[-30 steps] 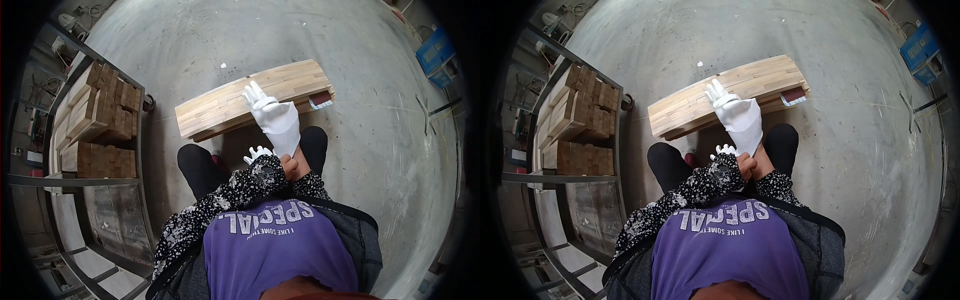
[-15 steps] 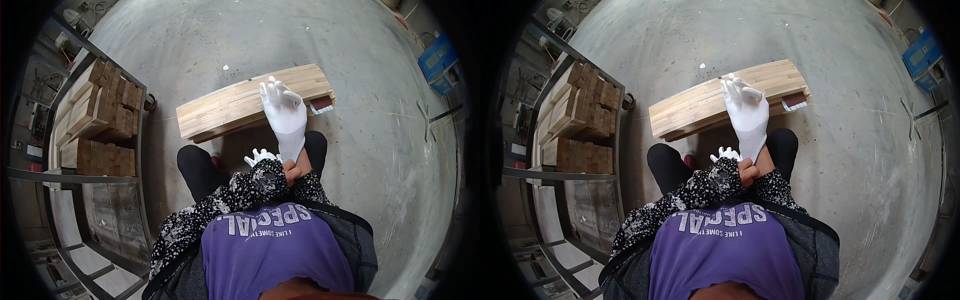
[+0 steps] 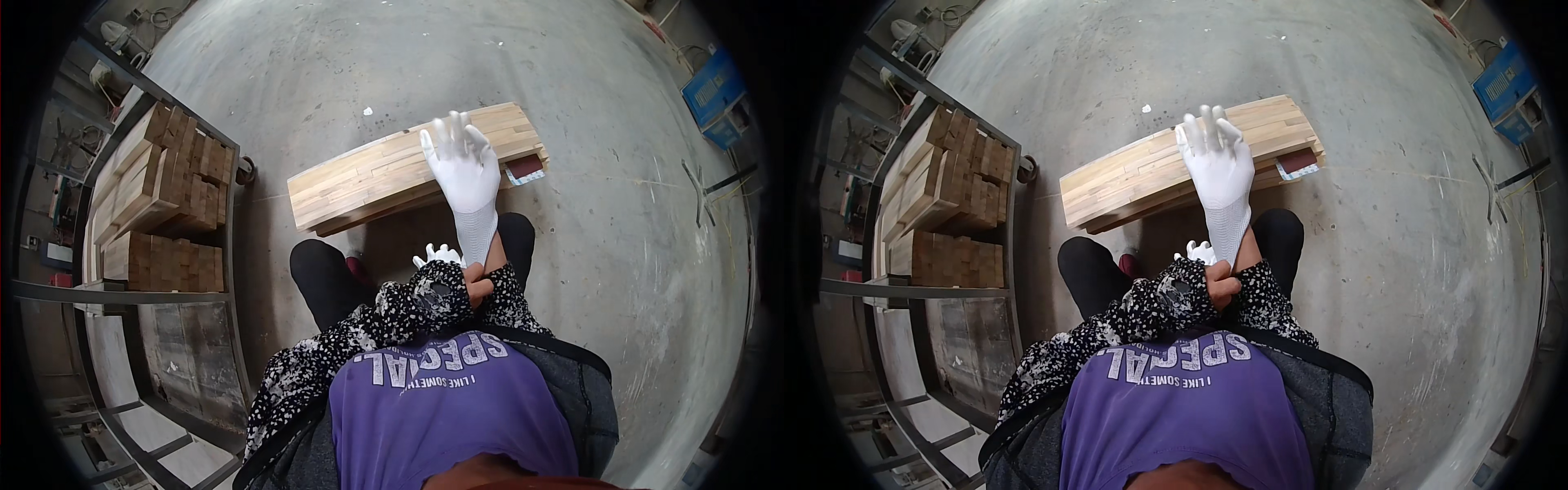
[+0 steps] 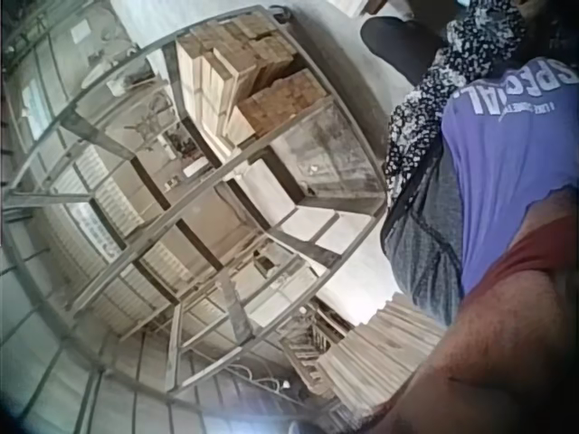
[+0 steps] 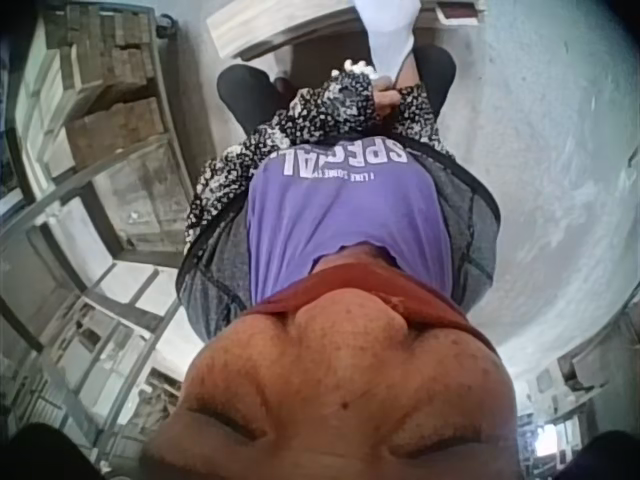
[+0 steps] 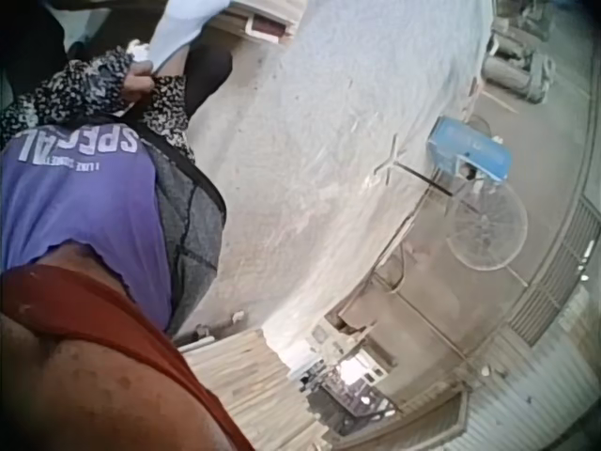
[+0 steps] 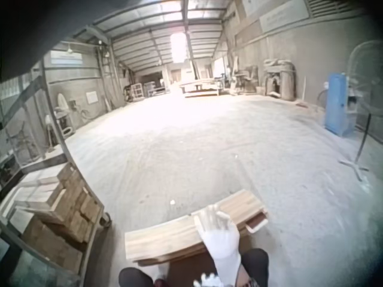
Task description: Sanding the surfaces and edges of a wooden board using a hand-held sanding block.
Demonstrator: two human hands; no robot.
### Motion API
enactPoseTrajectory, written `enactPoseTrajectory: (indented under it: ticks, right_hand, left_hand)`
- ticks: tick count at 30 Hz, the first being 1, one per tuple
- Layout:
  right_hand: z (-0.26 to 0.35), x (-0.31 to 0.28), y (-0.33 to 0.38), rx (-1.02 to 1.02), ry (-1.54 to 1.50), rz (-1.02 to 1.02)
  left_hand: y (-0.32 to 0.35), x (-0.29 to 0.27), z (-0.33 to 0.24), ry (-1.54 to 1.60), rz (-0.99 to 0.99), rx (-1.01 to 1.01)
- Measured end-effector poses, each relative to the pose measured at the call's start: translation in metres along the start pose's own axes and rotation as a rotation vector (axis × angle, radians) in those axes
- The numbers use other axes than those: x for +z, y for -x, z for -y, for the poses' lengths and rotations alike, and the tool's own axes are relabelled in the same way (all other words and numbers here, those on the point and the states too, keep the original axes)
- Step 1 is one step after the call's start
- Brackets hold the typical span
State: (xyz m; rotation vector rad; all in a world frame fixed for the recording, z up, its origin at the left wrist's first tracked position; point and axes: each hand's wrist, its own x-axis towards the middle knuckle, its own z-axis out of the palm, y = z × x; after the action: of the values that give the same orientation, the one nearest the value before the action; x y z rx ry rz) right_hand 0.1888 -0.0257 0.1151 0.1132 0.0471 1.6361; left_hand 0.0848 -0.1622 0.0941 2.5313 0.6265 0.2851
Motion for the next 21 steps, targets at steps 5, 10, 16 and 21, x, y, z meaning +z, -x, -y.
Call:
enactPoseTrajectory:
  ticks: [5, 10, 16, 21]
  right_hand:
    - [0.002, 0.006, -0.001, -0.023, 0.147, -0.055]
    - [-0.013, 0.008, -0.005, -0.184, 1.158, 0.028]
    - [-0.023, 0.018, -0.005, -0.839, 2.644, 0.353]
    - [-0.027, 0.035, -0.004, -0.824, 3.065, 0.356]
  left_hand:
    - [0.001, 0.009, 0.005, -0.027, -0.135, 0.089]
    - [-0.006, -0.001, 0.011, 0.158, -0.429, -0.061]
    - [-0.019, -0.039, 0.033, 0.179, -0.771, -0.355]
    - [-0.012, -0.055, 0.034, 0.1, -0.747, -0.392]
